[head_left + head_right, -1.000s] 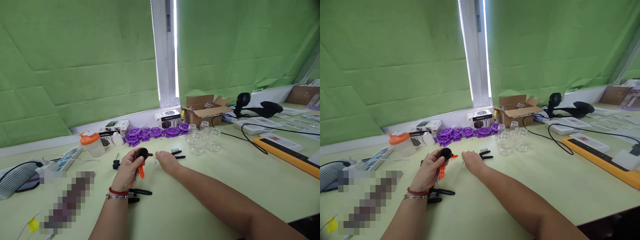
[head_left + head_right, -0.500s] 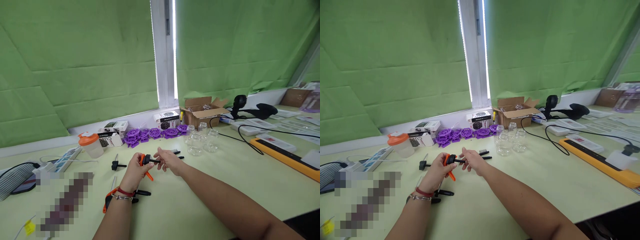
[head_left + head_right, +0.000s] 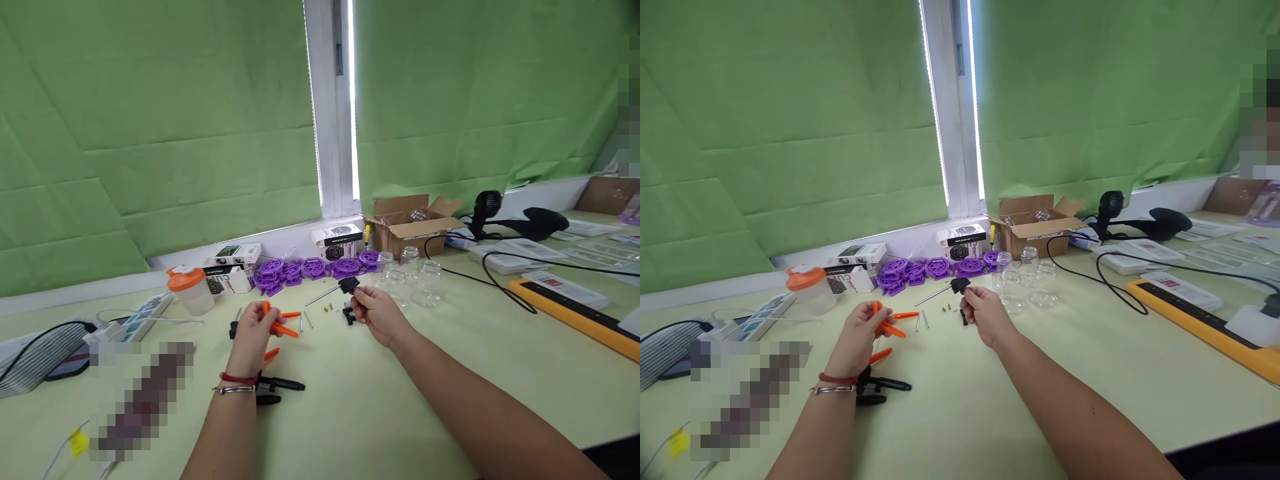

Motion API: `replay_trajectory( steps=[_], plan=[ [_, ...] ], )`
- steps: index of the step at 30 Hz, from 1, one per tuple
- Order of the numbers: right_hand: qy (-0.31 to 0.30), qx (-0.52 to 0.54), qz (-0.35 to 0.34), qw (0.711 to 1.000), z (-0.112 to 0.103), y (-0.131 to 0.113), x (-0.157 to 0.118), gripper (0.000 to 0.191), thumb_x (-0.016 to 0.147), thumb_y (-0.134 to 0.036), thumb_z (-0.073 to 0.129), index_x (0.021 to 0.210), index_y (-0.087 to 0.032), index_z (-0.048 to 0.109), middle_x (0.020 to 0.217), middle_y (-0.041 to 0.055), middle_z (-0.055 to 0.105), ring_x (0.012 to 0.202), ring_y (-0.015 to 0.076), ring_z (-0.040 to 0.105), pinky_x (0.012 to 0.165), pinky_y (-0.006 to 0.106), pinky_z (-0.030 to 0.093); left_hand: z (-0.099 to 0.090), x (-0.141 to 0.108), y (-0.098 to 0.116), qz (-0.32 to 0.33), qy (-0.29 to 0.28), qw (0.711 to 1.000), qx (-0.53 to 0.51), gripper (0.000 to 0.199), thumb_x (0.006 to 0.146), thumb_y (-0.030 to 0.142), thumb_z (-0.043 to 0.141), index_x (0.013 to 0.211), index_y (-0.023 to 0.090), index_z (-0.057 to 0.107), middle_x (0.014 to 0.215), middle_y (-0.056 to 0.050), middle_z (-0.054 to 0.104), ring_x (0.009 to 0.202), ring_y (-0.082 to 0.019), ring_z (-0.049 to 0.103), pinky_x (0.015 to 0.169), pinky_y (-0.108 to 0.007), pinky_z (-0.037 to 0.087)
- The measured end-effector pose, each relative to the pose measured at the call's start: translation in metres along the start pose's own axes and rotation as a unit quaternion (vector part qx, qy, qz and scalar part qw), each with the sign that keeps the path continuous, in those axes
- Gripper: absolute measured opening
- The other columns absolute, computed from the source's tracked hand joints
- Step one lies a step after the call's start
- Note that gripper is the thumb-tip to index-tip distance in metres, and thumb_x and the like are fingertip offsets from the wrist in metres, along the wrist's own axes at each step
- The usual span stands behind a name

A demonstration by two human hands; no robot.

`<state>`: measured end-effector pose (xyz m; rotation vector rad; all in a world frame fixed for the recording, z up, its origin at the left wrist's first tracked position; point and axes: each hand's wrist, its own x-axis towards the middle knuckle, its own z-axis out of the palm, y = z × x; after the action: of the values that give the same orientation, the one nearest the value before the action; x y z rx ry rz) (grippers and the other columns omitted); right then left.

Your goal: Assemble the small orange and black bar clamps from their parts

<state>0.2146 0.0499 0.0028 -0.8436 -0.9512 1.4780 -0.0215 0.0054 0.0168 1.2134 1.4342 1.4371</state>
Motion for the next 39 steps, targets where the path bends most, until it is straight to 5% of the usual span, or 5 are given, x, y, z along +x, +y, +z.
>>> replay_trajectory(
  steps=[5, 12, 28, 34, 39],
  plan=[
    [-0.014, 0.0, 0.011, 1.0, 0.001, 0.001, -0.002, 0.033, 0.061, -0.04, 0.07, 0.072, -0.016, 0.051, 0.057, -0.0032, 0.053, 0.042, 0.0042, 0.039, 0.041, 0.02, 0.024, -0.014, 0.018, -0.02, 0.009, 0.123, 0.981, 0.15, 0.012, 0.072, 0.026, 0.051, 0.08, 0.018, 0.047, 0.073, -0.001, 0.057, 0.068, -0.015, 0.058, 0.062, -0.029, 0.047],
    [-0.05, -0.04, 0.02, 0.998, 0.001, 0.013, -0.004, 0.03, 0.066, -0.04, 0.067, 0.072, -0.016, 0.052, 0.059, -0.002, 0.055, 0.044, 0.005, 0.04, 0.042, 0.021, 0.027, -0.014, 0.02, -0.023, 0.065, 0.086, 0.887, 0.448, 0.005, 0.069, 0.023, 0.056, 0.072, 0.02, 0.058, 0.083, -0.003, 0.061, 0.075, -0.017, 0.056, 0.066, -0.028, 0.041],
    [-0.077, -0.041, 0.038, 0.995, -0.003, 0.018, -0.001, 0.03, 0.066, -0.04, 0.067, 0.074, -0.015, 0.051, 0.06, -0.0021, 0.056, 0.044, 0.0049, 0.041, 0.043, 0.021, 0.028, 0.004, 0.022, -0.028, -0.058, 0.053, 0.763, 0.642, 0.016, 0.069, 0.013, 0.051, 0.081, 0.014, 0.061, 0.091, -0.016, 0.065, 0.088, -0.03, 0.061, 0.065, -0.034, 0.044],
    [-0.095, -0.045, 0.015, 0.994, 0.002, 0.018, -0.007, 0.028, 0.068, -0.038, 0.065, 0.077, -0.015, 0.052, 0.064, -0.0011, 0.056, 0.047, 0.0057, 0.042, 0.045, 0.021, 0.03, 0.007, 0.016, -0.017, -0.011, 0.049, 0.775, 0.63, 0.022, 0.075, 0.033, 0.051, 0.081, 0.014, 0.06, 0.089, -0.017, 0.064, 0.086, -0.03, 0.06, 0.066, -0.036, 0.043],
    [-0.157, -0.095, -0.057, 0.981, 0.017, 0.021, -0.021, 0.024, 0.07, -0.033, 0.064, 0.086, -0.017, 0.054, 0.068, -0.0015, 0.056, 0.057, 0.0086, 0.048, 0.053, 0.023, 0.037, 0.028, -0.019, 0.019, 0.131, -0.037, 0.942, 0.307, 0.042, 0.083, 0.045, 0.039, 0.113, 0.018, 0.05, 0.081, -0.006, 0.064, 0.068, -0.017, 0.06, 0.06, -0.028, 0.045]
  ],
)
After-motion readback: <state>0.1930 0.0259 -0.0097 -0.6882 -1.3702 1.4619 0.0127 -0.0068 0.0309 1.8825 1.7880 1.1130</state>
